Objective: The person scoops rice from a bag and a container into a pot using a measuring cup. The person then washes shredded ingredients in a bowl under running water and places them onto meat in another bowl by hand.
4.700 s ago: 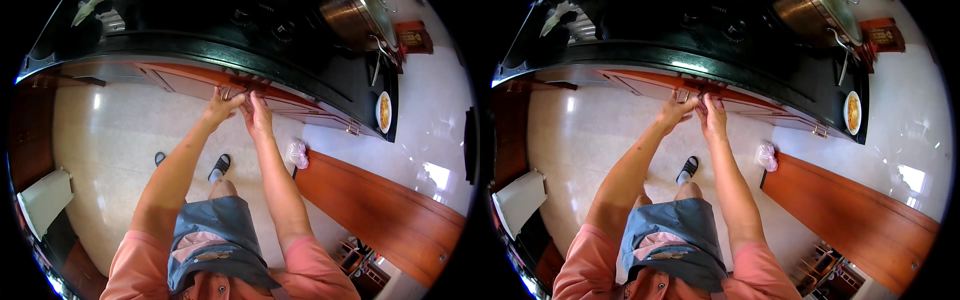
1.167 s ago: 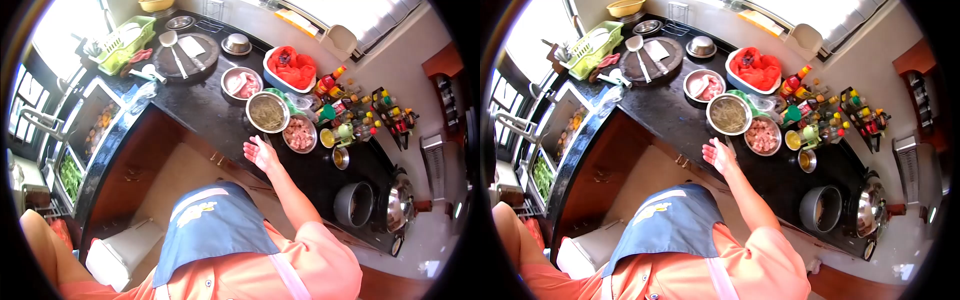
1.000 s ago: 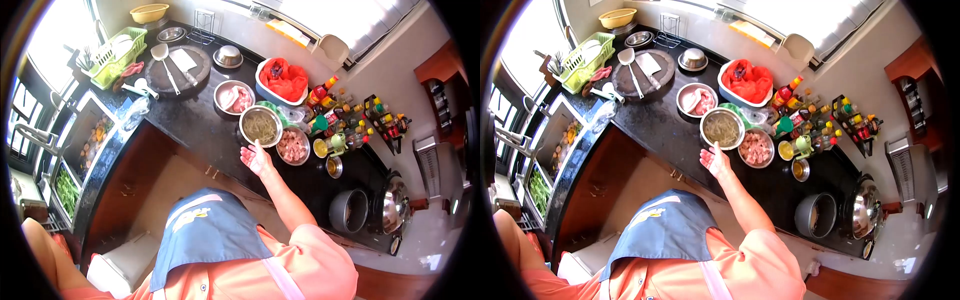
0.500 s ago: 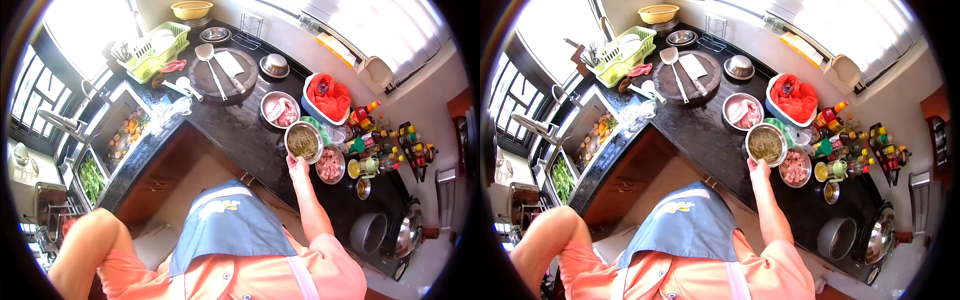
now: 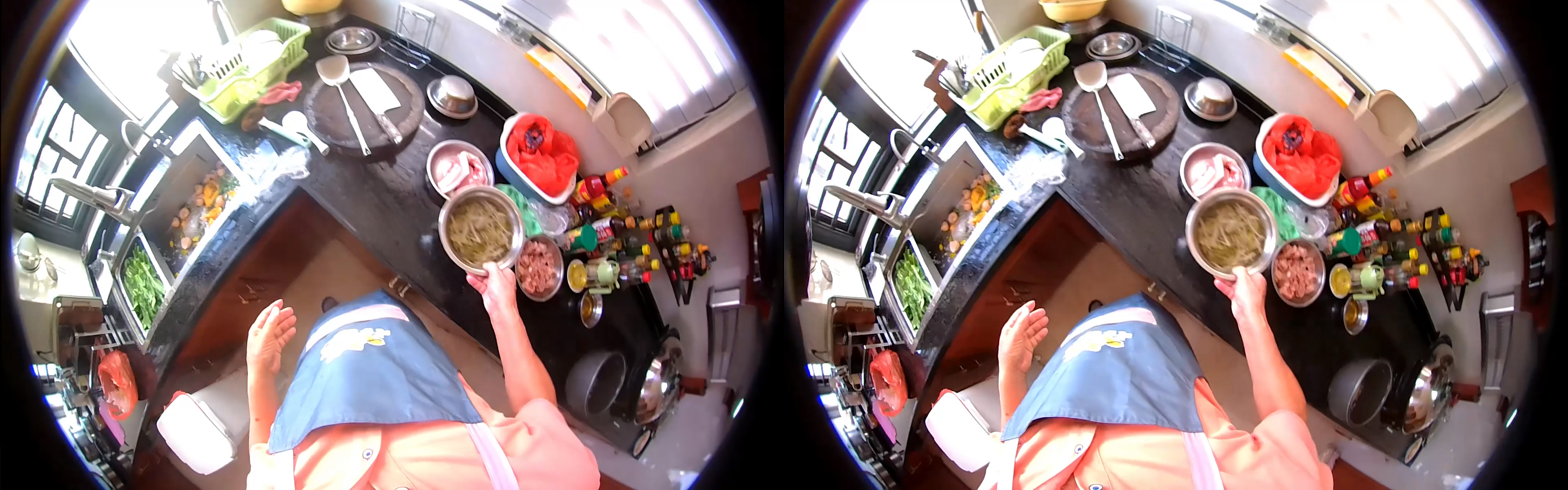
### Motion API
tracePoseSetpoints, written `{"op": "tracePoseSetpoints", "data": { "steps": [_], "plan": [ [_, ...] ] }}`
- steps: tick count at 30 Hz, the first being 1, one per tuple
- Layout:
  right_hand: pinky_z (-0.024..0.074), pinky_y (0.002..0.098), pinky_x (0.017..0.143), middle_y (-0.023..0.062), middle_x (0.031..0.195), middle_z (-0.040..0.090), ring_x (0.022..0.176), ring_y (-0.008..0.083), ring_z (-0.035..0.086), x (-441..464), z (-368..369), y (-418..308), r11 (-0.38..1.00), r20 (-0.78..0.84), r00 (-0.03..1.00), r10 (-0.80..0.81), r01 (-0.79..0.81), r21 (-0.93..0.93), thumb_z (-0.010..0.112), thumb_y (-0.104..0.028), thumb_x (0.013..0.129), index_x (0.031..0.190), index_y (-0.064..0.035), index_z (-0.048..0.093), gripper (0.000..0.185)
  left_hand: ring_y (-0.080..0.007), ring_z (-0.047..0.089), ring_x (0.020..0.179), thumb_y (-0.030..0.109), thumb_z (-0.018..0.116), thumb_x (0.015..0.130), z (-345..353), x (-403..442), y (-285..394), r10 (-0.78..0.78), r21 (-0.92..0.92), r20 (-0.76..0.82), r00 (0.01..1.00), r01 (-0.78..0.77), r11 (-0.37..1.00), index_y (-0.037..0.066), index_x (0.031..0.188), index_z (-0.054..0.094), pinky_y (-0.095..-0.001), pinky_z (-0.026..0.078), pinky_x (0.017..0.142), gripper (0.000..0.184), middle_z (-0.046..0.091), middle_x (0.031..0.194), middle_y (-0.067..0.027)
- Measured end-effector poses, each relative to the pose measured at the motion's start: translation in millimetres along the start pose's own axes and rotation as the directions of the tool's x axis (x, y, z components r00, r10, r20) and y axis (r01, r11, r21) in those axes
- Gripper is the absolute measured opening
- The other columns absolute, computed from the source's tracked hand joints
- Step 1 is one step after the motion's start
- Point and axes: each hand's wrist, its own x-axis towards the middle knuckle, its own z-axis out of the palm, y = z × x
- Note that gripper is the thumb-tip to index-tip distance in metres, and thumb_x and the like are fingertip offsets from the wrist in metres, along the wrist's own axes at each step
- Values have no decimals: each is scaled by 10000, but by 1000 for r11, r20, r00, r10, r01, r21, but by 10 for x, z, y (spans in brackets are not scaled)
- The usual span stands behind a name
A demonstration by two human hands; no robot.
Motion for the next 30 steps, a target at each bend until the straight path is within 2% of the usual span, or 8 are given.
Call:
{"op": "tracePoseSetpoints", "data": {
  "steps": [5, 10, 17, 18, 20, 27, 28, 30],
  "plan": [
    [628, 309, 610, 180, 913, 735, 746, 240, 742, -171, 330, -81, 976, 192, 979, 64, -21, -215, 511, -97, 936, 1070, 100, 642, 271, -193, 672, 1010, 304, 620, 1012, -181, -145, -240, -28, 7, -85, 996, 29, 1000, 47, 1377, 552, -320, 553, 842, 452, 680, 1163, -109],
    [623, 319, 614, 180, 933, 735, 770, 248, 742, -263, 1106, 0, 892, 369, 908, 197, -10, -451, 503, -97, 903, 1089, 94, 635, 298, -245, 628, 1123, 388, 554, 1035, -180, -128, 172, 72, -115, 86, 994, -62, 991, 54, 1427, 518, -395, 511, 967, 517, 637, 1257, -147],
    [639, 315, 612, 173, 902, 733, 748, 243, 743, -725, 2736, 384, 835, 573, 727, 377, 0, -550, 545, -107, 936, 1059, 94, 642, 255, -249, 500, 1246, 552, 518, 1013, -232, 558, 816, 22, -221, 156, 987, 13, 975, 219, 1593, 235, -528, 477, 1008, 727, 465, 1442, -110],
    [639, 309, 603, 168, 894, 731, 726, 233, 738, -805, 2996, 454, 823, 585, 713, 387, 20, -568, 552, -104, 931, 1054, 88, 644, 246, -244, 528, 1247, 549, 517, 1014, -323, 598, 977, 87, -254, 258, 962, -19, 967, 215, 1569, 275, -525, 515, 975, 691, 468, 1456, -77],
    [639, 305, 600, 163, 885, 729, 699, 223, 730, -913, 3495, 641, 816, 622, 659, 423, 22, -578, 562, -105, 928, 1064, 81, 641, 244, -217, 580, 1220, 545, 525, 1012, -542, 783, 1113, 157, -366, 227, 961, -65, 928, 192, 1540, 314, -495, 562, 923, 669, 497, 1443, -62],
    [618, 316, 601, 146, 877, 730, 699, 215, 728, -1290, 4998, 1150, 720, 660, 549, 513, 144, -679, 634, -216, 963, 1066, 28, 618, 266, -168, 665, 1085, 413, 489, 1061, -1706, 1260, 1599, 255, -474, -66, 965, -256, 843, 62, 1450, 441, -323, 588, 854, 526, 637, 1277, -88],
    [607, 348, 632, 119, 825, 726, 647, 251, 714, -1409, 5227, 1155, 675, 624, 594, 507, 177, -717, 644, -293, 979, 1081, 13, 610, 324, -171, 668, 1084, 416, 477, 1065, -1856, 1250, 1749, 229, -499, -58, 972, -227, 836, 51, 1445, 445, -319, 586, 865, 528, 641, 1277, -93],
    [588, 381, 746, 146, 952, 715, 773, 316, 713, -1510, 5587, 1121, 251, 824, 559, 90, 788, -562, 687, -327, 955, 1189, 12, 607, 419, -171, 690, 1001, 425, 450, 1072, -2076, 1405, 1879, 250, -539, -99, 963, -264, 800, 75, 1465, 418, -297, 614, 764, 528, 642, 1221, -96]
  ]
}}
